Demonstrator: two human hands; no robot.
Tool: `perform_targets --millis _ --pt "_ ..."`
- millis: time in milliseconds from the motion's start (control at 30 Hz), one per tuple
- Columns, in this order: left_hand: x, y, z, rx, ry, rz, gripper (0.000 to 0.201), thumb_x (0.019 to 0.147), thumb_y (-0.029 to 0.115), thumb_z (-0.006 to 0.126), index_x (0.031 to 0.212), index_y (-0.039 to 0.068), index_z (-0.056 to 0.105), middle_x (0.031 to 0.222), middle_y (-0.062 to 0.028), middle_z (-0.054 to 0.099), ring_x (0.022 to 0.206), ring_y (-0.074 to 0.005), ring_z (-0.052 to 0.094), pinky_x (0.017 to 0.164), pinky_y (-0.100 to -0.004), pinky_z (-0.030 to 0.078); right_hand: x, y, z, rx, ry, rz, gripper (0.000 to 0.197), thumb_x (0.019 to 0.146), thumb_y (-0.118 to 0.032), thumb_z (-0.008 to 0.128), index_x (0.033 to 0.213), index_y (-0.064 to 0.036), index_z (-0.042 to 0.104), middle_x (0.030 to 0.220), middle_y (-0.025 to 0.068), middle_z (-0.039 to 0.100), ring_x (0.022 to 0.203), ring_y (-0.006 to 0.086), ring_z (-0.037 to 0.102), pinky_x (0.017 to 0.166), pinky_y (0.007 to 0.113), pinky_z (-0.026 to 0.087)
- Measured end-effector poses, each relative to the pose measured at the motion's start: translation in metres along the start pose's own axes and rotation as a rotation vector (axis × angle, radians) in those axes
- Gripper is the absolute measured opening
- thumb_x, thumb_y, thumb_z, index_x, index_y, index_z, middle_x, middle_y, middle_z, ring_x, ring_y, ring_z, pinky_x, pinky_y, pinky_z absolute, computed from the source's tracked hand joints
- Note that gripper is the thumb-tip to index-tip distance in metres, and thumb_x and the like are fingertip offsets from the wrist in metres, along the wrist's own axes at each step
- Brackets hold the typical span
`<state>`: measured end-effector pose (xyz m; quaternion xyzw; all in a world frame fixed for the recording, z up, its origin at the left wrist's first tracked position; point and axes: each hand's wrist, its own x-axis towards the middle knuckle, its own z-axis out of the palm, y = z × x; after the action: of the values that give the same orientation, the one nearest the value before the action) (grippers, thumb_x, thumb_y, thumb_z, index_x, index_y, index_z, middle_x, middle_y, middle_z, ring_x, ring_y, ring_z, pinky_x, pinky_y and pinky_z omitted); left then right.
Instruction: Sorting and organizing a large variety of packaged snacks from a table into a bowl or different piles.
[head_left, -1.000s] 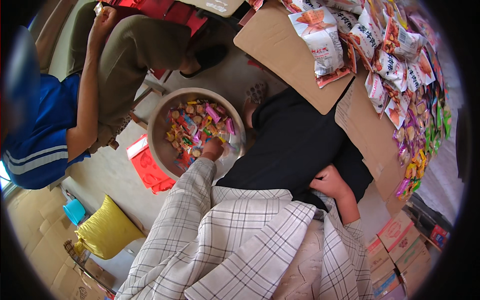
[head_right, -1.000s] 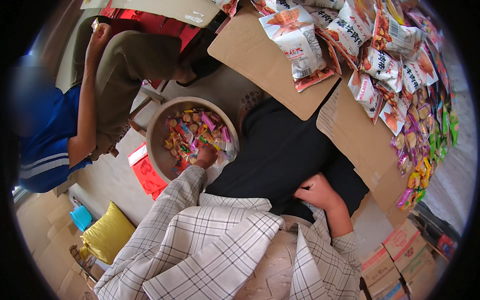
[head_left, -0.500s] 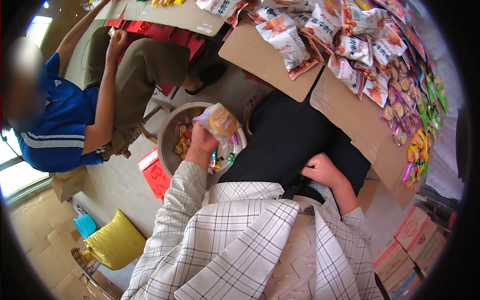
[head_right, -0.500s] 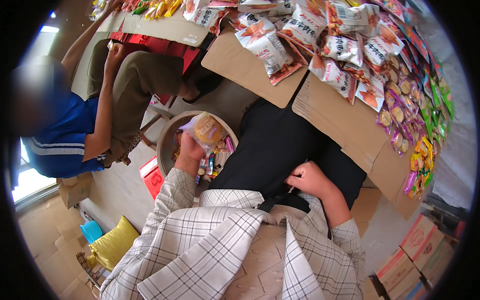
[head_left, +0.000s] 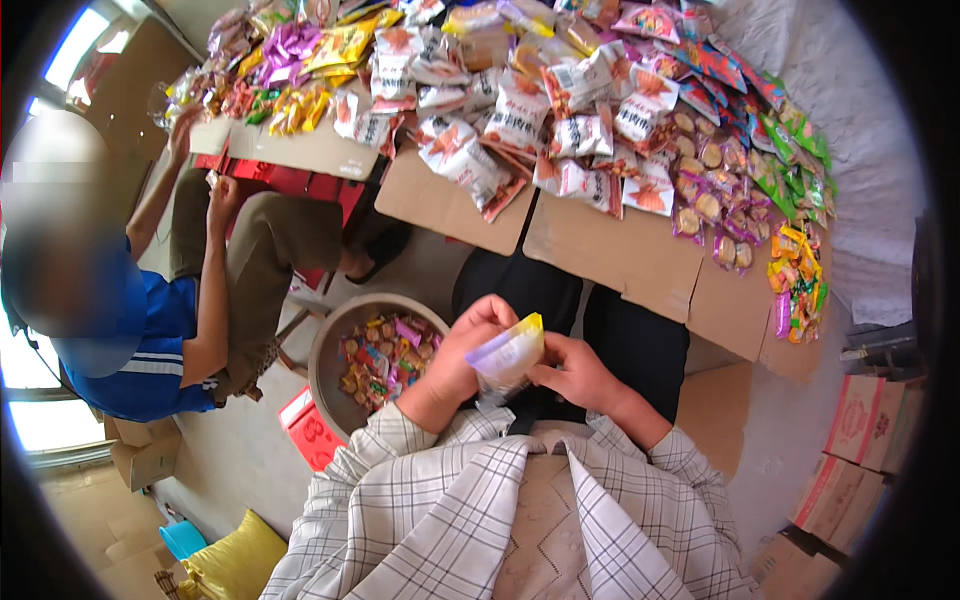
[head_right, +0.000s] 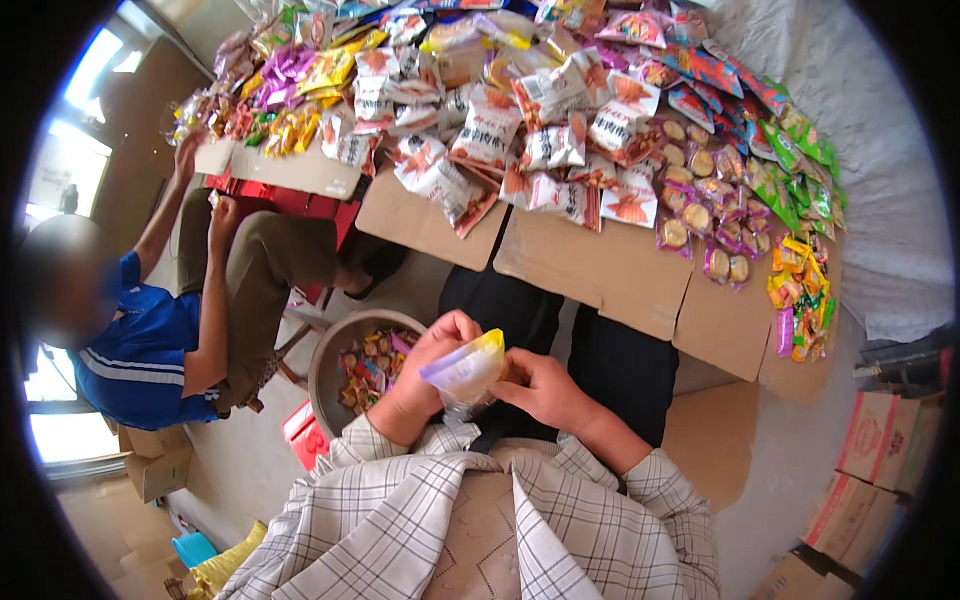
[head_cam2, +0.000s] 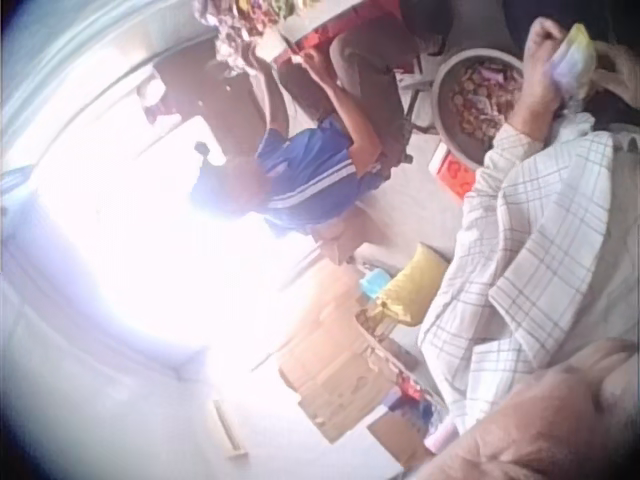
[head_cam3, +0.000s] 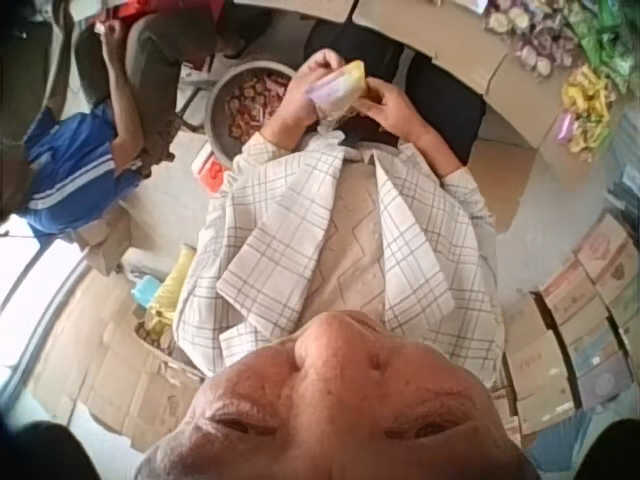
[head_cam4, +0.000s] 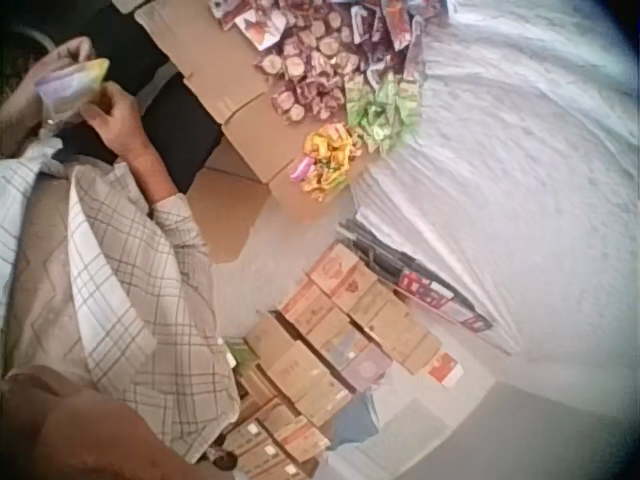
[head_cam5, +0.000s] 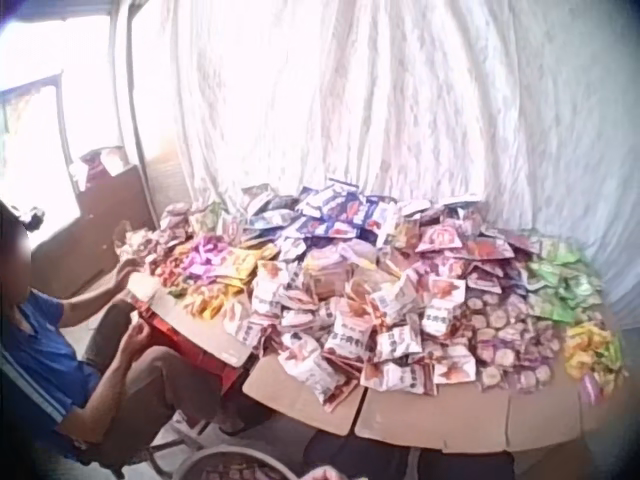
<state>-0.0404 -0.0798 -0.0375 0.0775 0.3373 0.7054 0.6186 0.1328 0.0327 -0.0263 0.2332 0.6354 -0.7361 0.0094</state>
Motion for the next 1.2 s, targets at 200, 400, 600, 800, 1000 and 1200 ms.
perform_targets --millis 200,400,600,800,1000,1200 --pt "-0.013 0.007 0.020 -0.034 -0.059 0.005 0.040 0.101 0.024 0.057 0.134 0.005 0.047 0.125 -0.0095 0.059 0.115 -0.0187 0.059 0.099 -0.0353 0.048 0.001 0.032 -0.021 0.355 0.163 -0.123 0.012 0.098 -0.011 0.062 0.105 -0.0016 0.062 0.087 0.0028 0.066 0.072 0.0087 0.059 0.068 0.023 0.049" --pt "-0.009 -0.004 0.019 0.556 -0.035 0.038 0.067 0.094 0.018 0.071 0.146 0.004 0.032 0.139 -0.0080 0.051 0.128 -0.0202 0.052 0.105 -0.0378 0.046 0.002 0.036 -0.034 0.342 0.106 -0.174 0.018 0.099 -0.018 0.062 0.105 -0.0010 0.063 0.090 0.0044 0.067 0.076 0.0102 0.061 0.074 0.024 0.051" --pt "0.000 0.040 0.042 0.618 0.045 0.115 0.058 0.101 0.019 0.058 0.148 0.008 0.027 0.116 -0.0092 0.065 0.069 -0.0145 0.067 0.057 -0.0240 0.052 0.007 0.039 -0.050 0.458 0.041 -0.198 0.033 0.103 -0.029 0.055 0.119 -0.0006 0.060 0.102 0.0077 0.066 0.092 0.0137 0.061 0.087 0.028 0.049" --pt "0.038 0.085 0.062 0.614 0.140 0.360 0.057 0.100 0.015 0.058 0.147 0.007 0.028 0.119 -0.0101 0.063 0.079 -0.0150 0.067 0.062 -0.0255 0.054 0.014 0.041 -0.051 0.417 -0.021 -0.169 0.048 0.101 -0.044 0.055 0.123 -0.0011 0.058 0.106 0.0088 0.066 0.096 0.0160 0.061 0.091 0.030 0.048" --pt "0.117 0.153 0.102 0.367 -0.157 0.559 0.073 0.102 0.010 0.054 0.160 0.009 0.011 0.156 -0.0184 0.034 0.129 -0.0327 0.053 0.100 -0.0406 0.048 0.011 0.036 -0.053 0.424 -0.085 -0.218 0.032 0.104 -0.026 0.053 0.123 -0.0007 0.058 0.107 0.0067 0.066 0.095 0.0126 0.060 0.090 0.028 0.049" --pt "0.103 0.069 0.102 1.257 -0.065 0.637 0.019 0.095 0.013 0.062 0.110 0.001 0.062 0.102 -0.0078 0.065 0.090 -0.0201 0.063 0.080 -0.0316 0.050 0.017 0.036 -0.051 0.400 -0.124 -0.138 0.030 0.099 -0.019 0.060 0.125 -0.0028 0.059 0.108 0.0066 0.066 0.098 0.0118 0.061 0.089 0.029 0.050"
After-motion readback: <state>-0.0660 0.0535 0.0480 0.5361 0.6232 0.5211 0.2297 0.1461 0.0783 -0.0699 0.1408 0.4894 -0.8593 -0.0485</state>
